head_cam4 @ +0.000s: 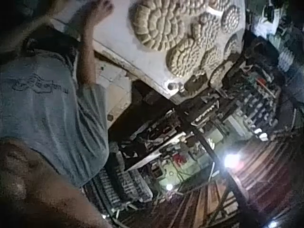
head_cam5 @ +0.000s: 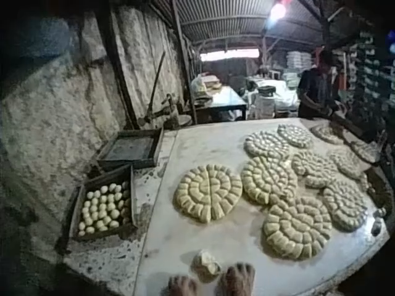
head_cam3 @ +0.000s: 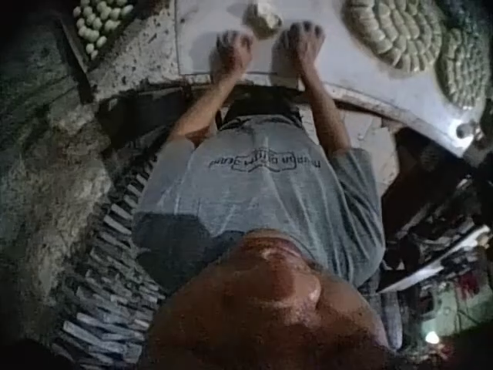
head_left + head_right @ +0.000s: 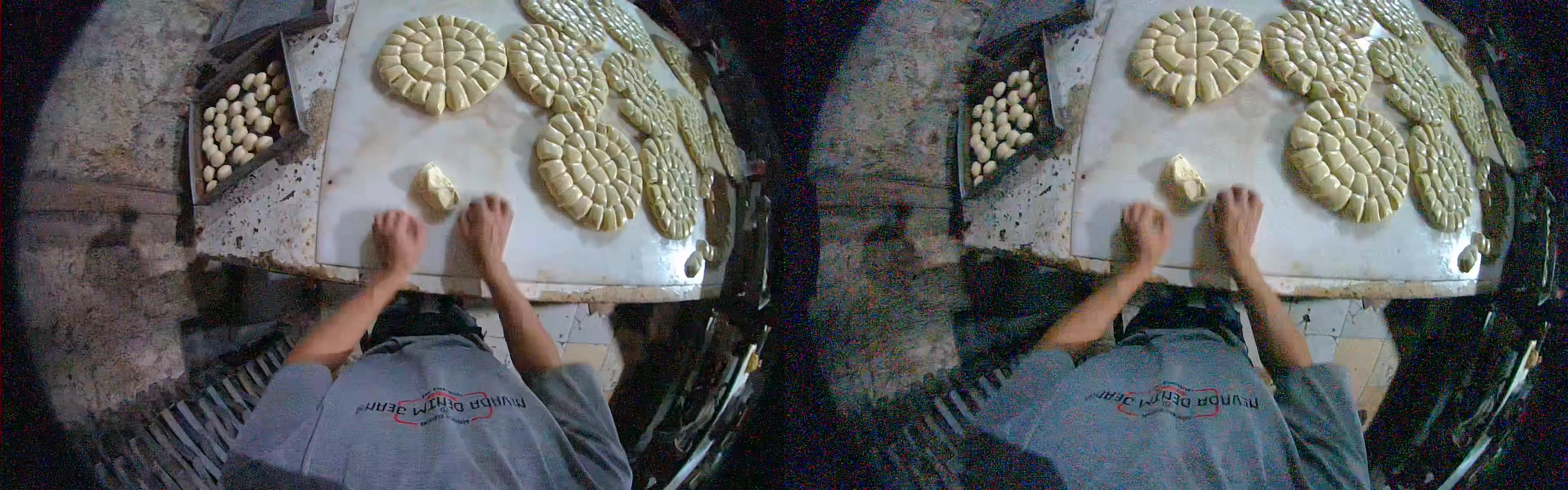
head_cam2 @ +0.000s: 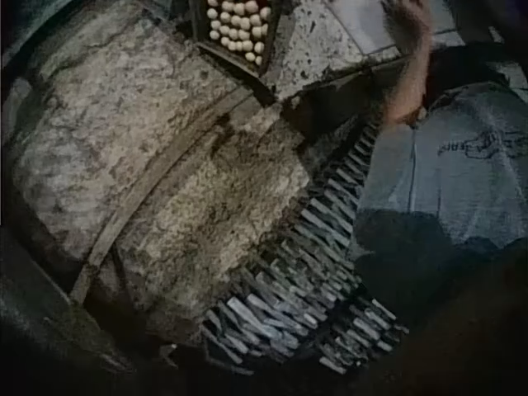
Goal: Shaping and arranging pieces of dough into decorative bread patterns on a work table.
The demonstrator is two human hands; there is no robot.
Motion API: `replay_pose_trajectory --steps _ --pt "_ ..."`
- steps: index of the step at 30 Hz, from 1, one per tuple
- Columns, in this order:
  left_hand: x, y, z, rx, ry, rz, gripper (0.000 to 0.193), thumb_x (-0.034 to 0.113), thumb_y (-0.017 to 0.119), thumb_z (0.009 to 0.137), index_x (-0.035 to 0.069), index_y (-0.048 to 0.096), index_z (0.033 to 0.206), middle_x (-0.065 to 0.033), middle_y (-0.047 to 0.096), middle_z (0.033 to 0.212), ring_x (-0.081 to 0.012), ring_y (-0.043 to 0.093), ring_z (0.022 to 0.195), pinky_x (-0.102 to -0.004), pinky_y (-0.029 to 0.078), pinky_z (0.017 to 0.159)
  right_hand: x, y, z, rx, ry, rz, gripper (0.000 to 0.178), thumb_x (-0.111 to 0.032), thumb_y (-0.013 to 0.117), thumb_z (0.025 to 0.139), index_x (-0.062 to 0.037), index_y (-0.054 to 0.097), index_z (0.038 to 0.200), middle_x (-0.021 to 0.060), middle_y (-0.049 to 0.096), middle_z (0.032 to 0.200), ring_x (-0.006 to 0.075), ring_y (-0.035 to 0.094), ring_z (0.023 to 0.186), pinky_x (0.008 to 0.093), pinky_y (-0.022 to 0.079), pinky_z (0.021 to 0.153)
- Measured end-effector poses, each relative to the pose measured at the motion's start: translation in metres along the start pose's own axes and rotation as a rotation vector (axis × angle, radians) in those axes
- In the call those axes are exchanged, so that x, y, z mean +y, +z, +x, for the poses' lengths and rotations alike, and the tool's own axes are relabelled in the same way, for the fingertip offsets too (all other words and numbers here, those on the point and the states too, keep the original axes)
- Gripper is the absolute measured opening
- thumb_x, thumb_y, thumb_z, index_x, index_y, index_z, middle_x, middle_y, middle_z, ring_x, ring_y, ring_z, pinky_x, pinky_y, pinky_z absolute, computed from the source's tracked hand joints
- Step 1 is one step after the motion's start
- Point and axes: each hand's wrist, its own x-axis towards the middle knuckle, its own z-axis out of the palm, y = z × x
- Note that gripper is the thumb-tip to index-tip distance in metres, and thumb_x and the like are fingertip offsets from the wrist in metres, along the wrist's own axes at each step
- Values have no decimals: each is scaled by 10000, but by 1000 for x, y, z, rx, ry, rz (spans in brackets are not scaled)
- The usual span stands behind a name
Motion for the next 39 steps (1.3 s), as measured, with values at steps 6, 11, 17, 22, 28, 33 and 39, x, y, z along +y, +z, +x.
replay_pose_trajectory --steps 6,11,17,22,28,33,39 --pt "-128 -23 -9 90 67 122 131 137 623 661 78 531 733 -116 530 789 -301 503 766 -432 393 739 74 -49 -27 16 -118 34 176 -119 607 726 -64 535 876 125 514 941 350 448 918 442 369 816" --pt "-42 36 66 334 -134 -177 77 76 603 632 62 533 660 -127 549 651 -323 526 659 -422 401 597 42 -8 42 132 224 90 130 -178 597 764 -59 562 803 141 534 905 329 457 890 411 364 818" --pt "-60 -31 -19 42 156 -56 109 111 622 680 62 534 723 -97 510 763 -289 485 774 -426 406 707 56 -9 -64 113 -247 -21 131 -124 594 710 -74 573 829 89 538 904 299 468 913 429 375 826" --pt "-94 -9 67 196 -69 -140 85 78 580 668 52 528 730 -151 521 750 -343 497 757 -448 396 662 44 -27 29 221 111 -177 150 -174 549 775 -41 561 844 150 548 882 337 480 931 439 345 872" --pt "-106 -34 10 -415 240 -230 334 101 601 599 29 573 924 -140 523 972 -341 484 924 -430 431 798 42 4 -49 207 -57 -256 132 -160 528 799 -37 563 834 150 550 884 332 485 945 431 358 838" --pt "-202 -122 93 -1072 98 -913 344 170 657 635 76 565 953 -106 579 955 -215 555 888 -341 445 775 17 5 -18 560 -186 -842 266 -222 512 796 14 586 895 194 551 891 363 501 865 441 391 758" --pt "-405 -283 304 242 -43 -743 166 92 633 744 30 515 842 -93 571 779 -179 564 720 -319 463 642 -38 -37 -13 6 880 -64 409 -309 549 791 4 550 1054 173 555 951 320 520 884 402 438 742"
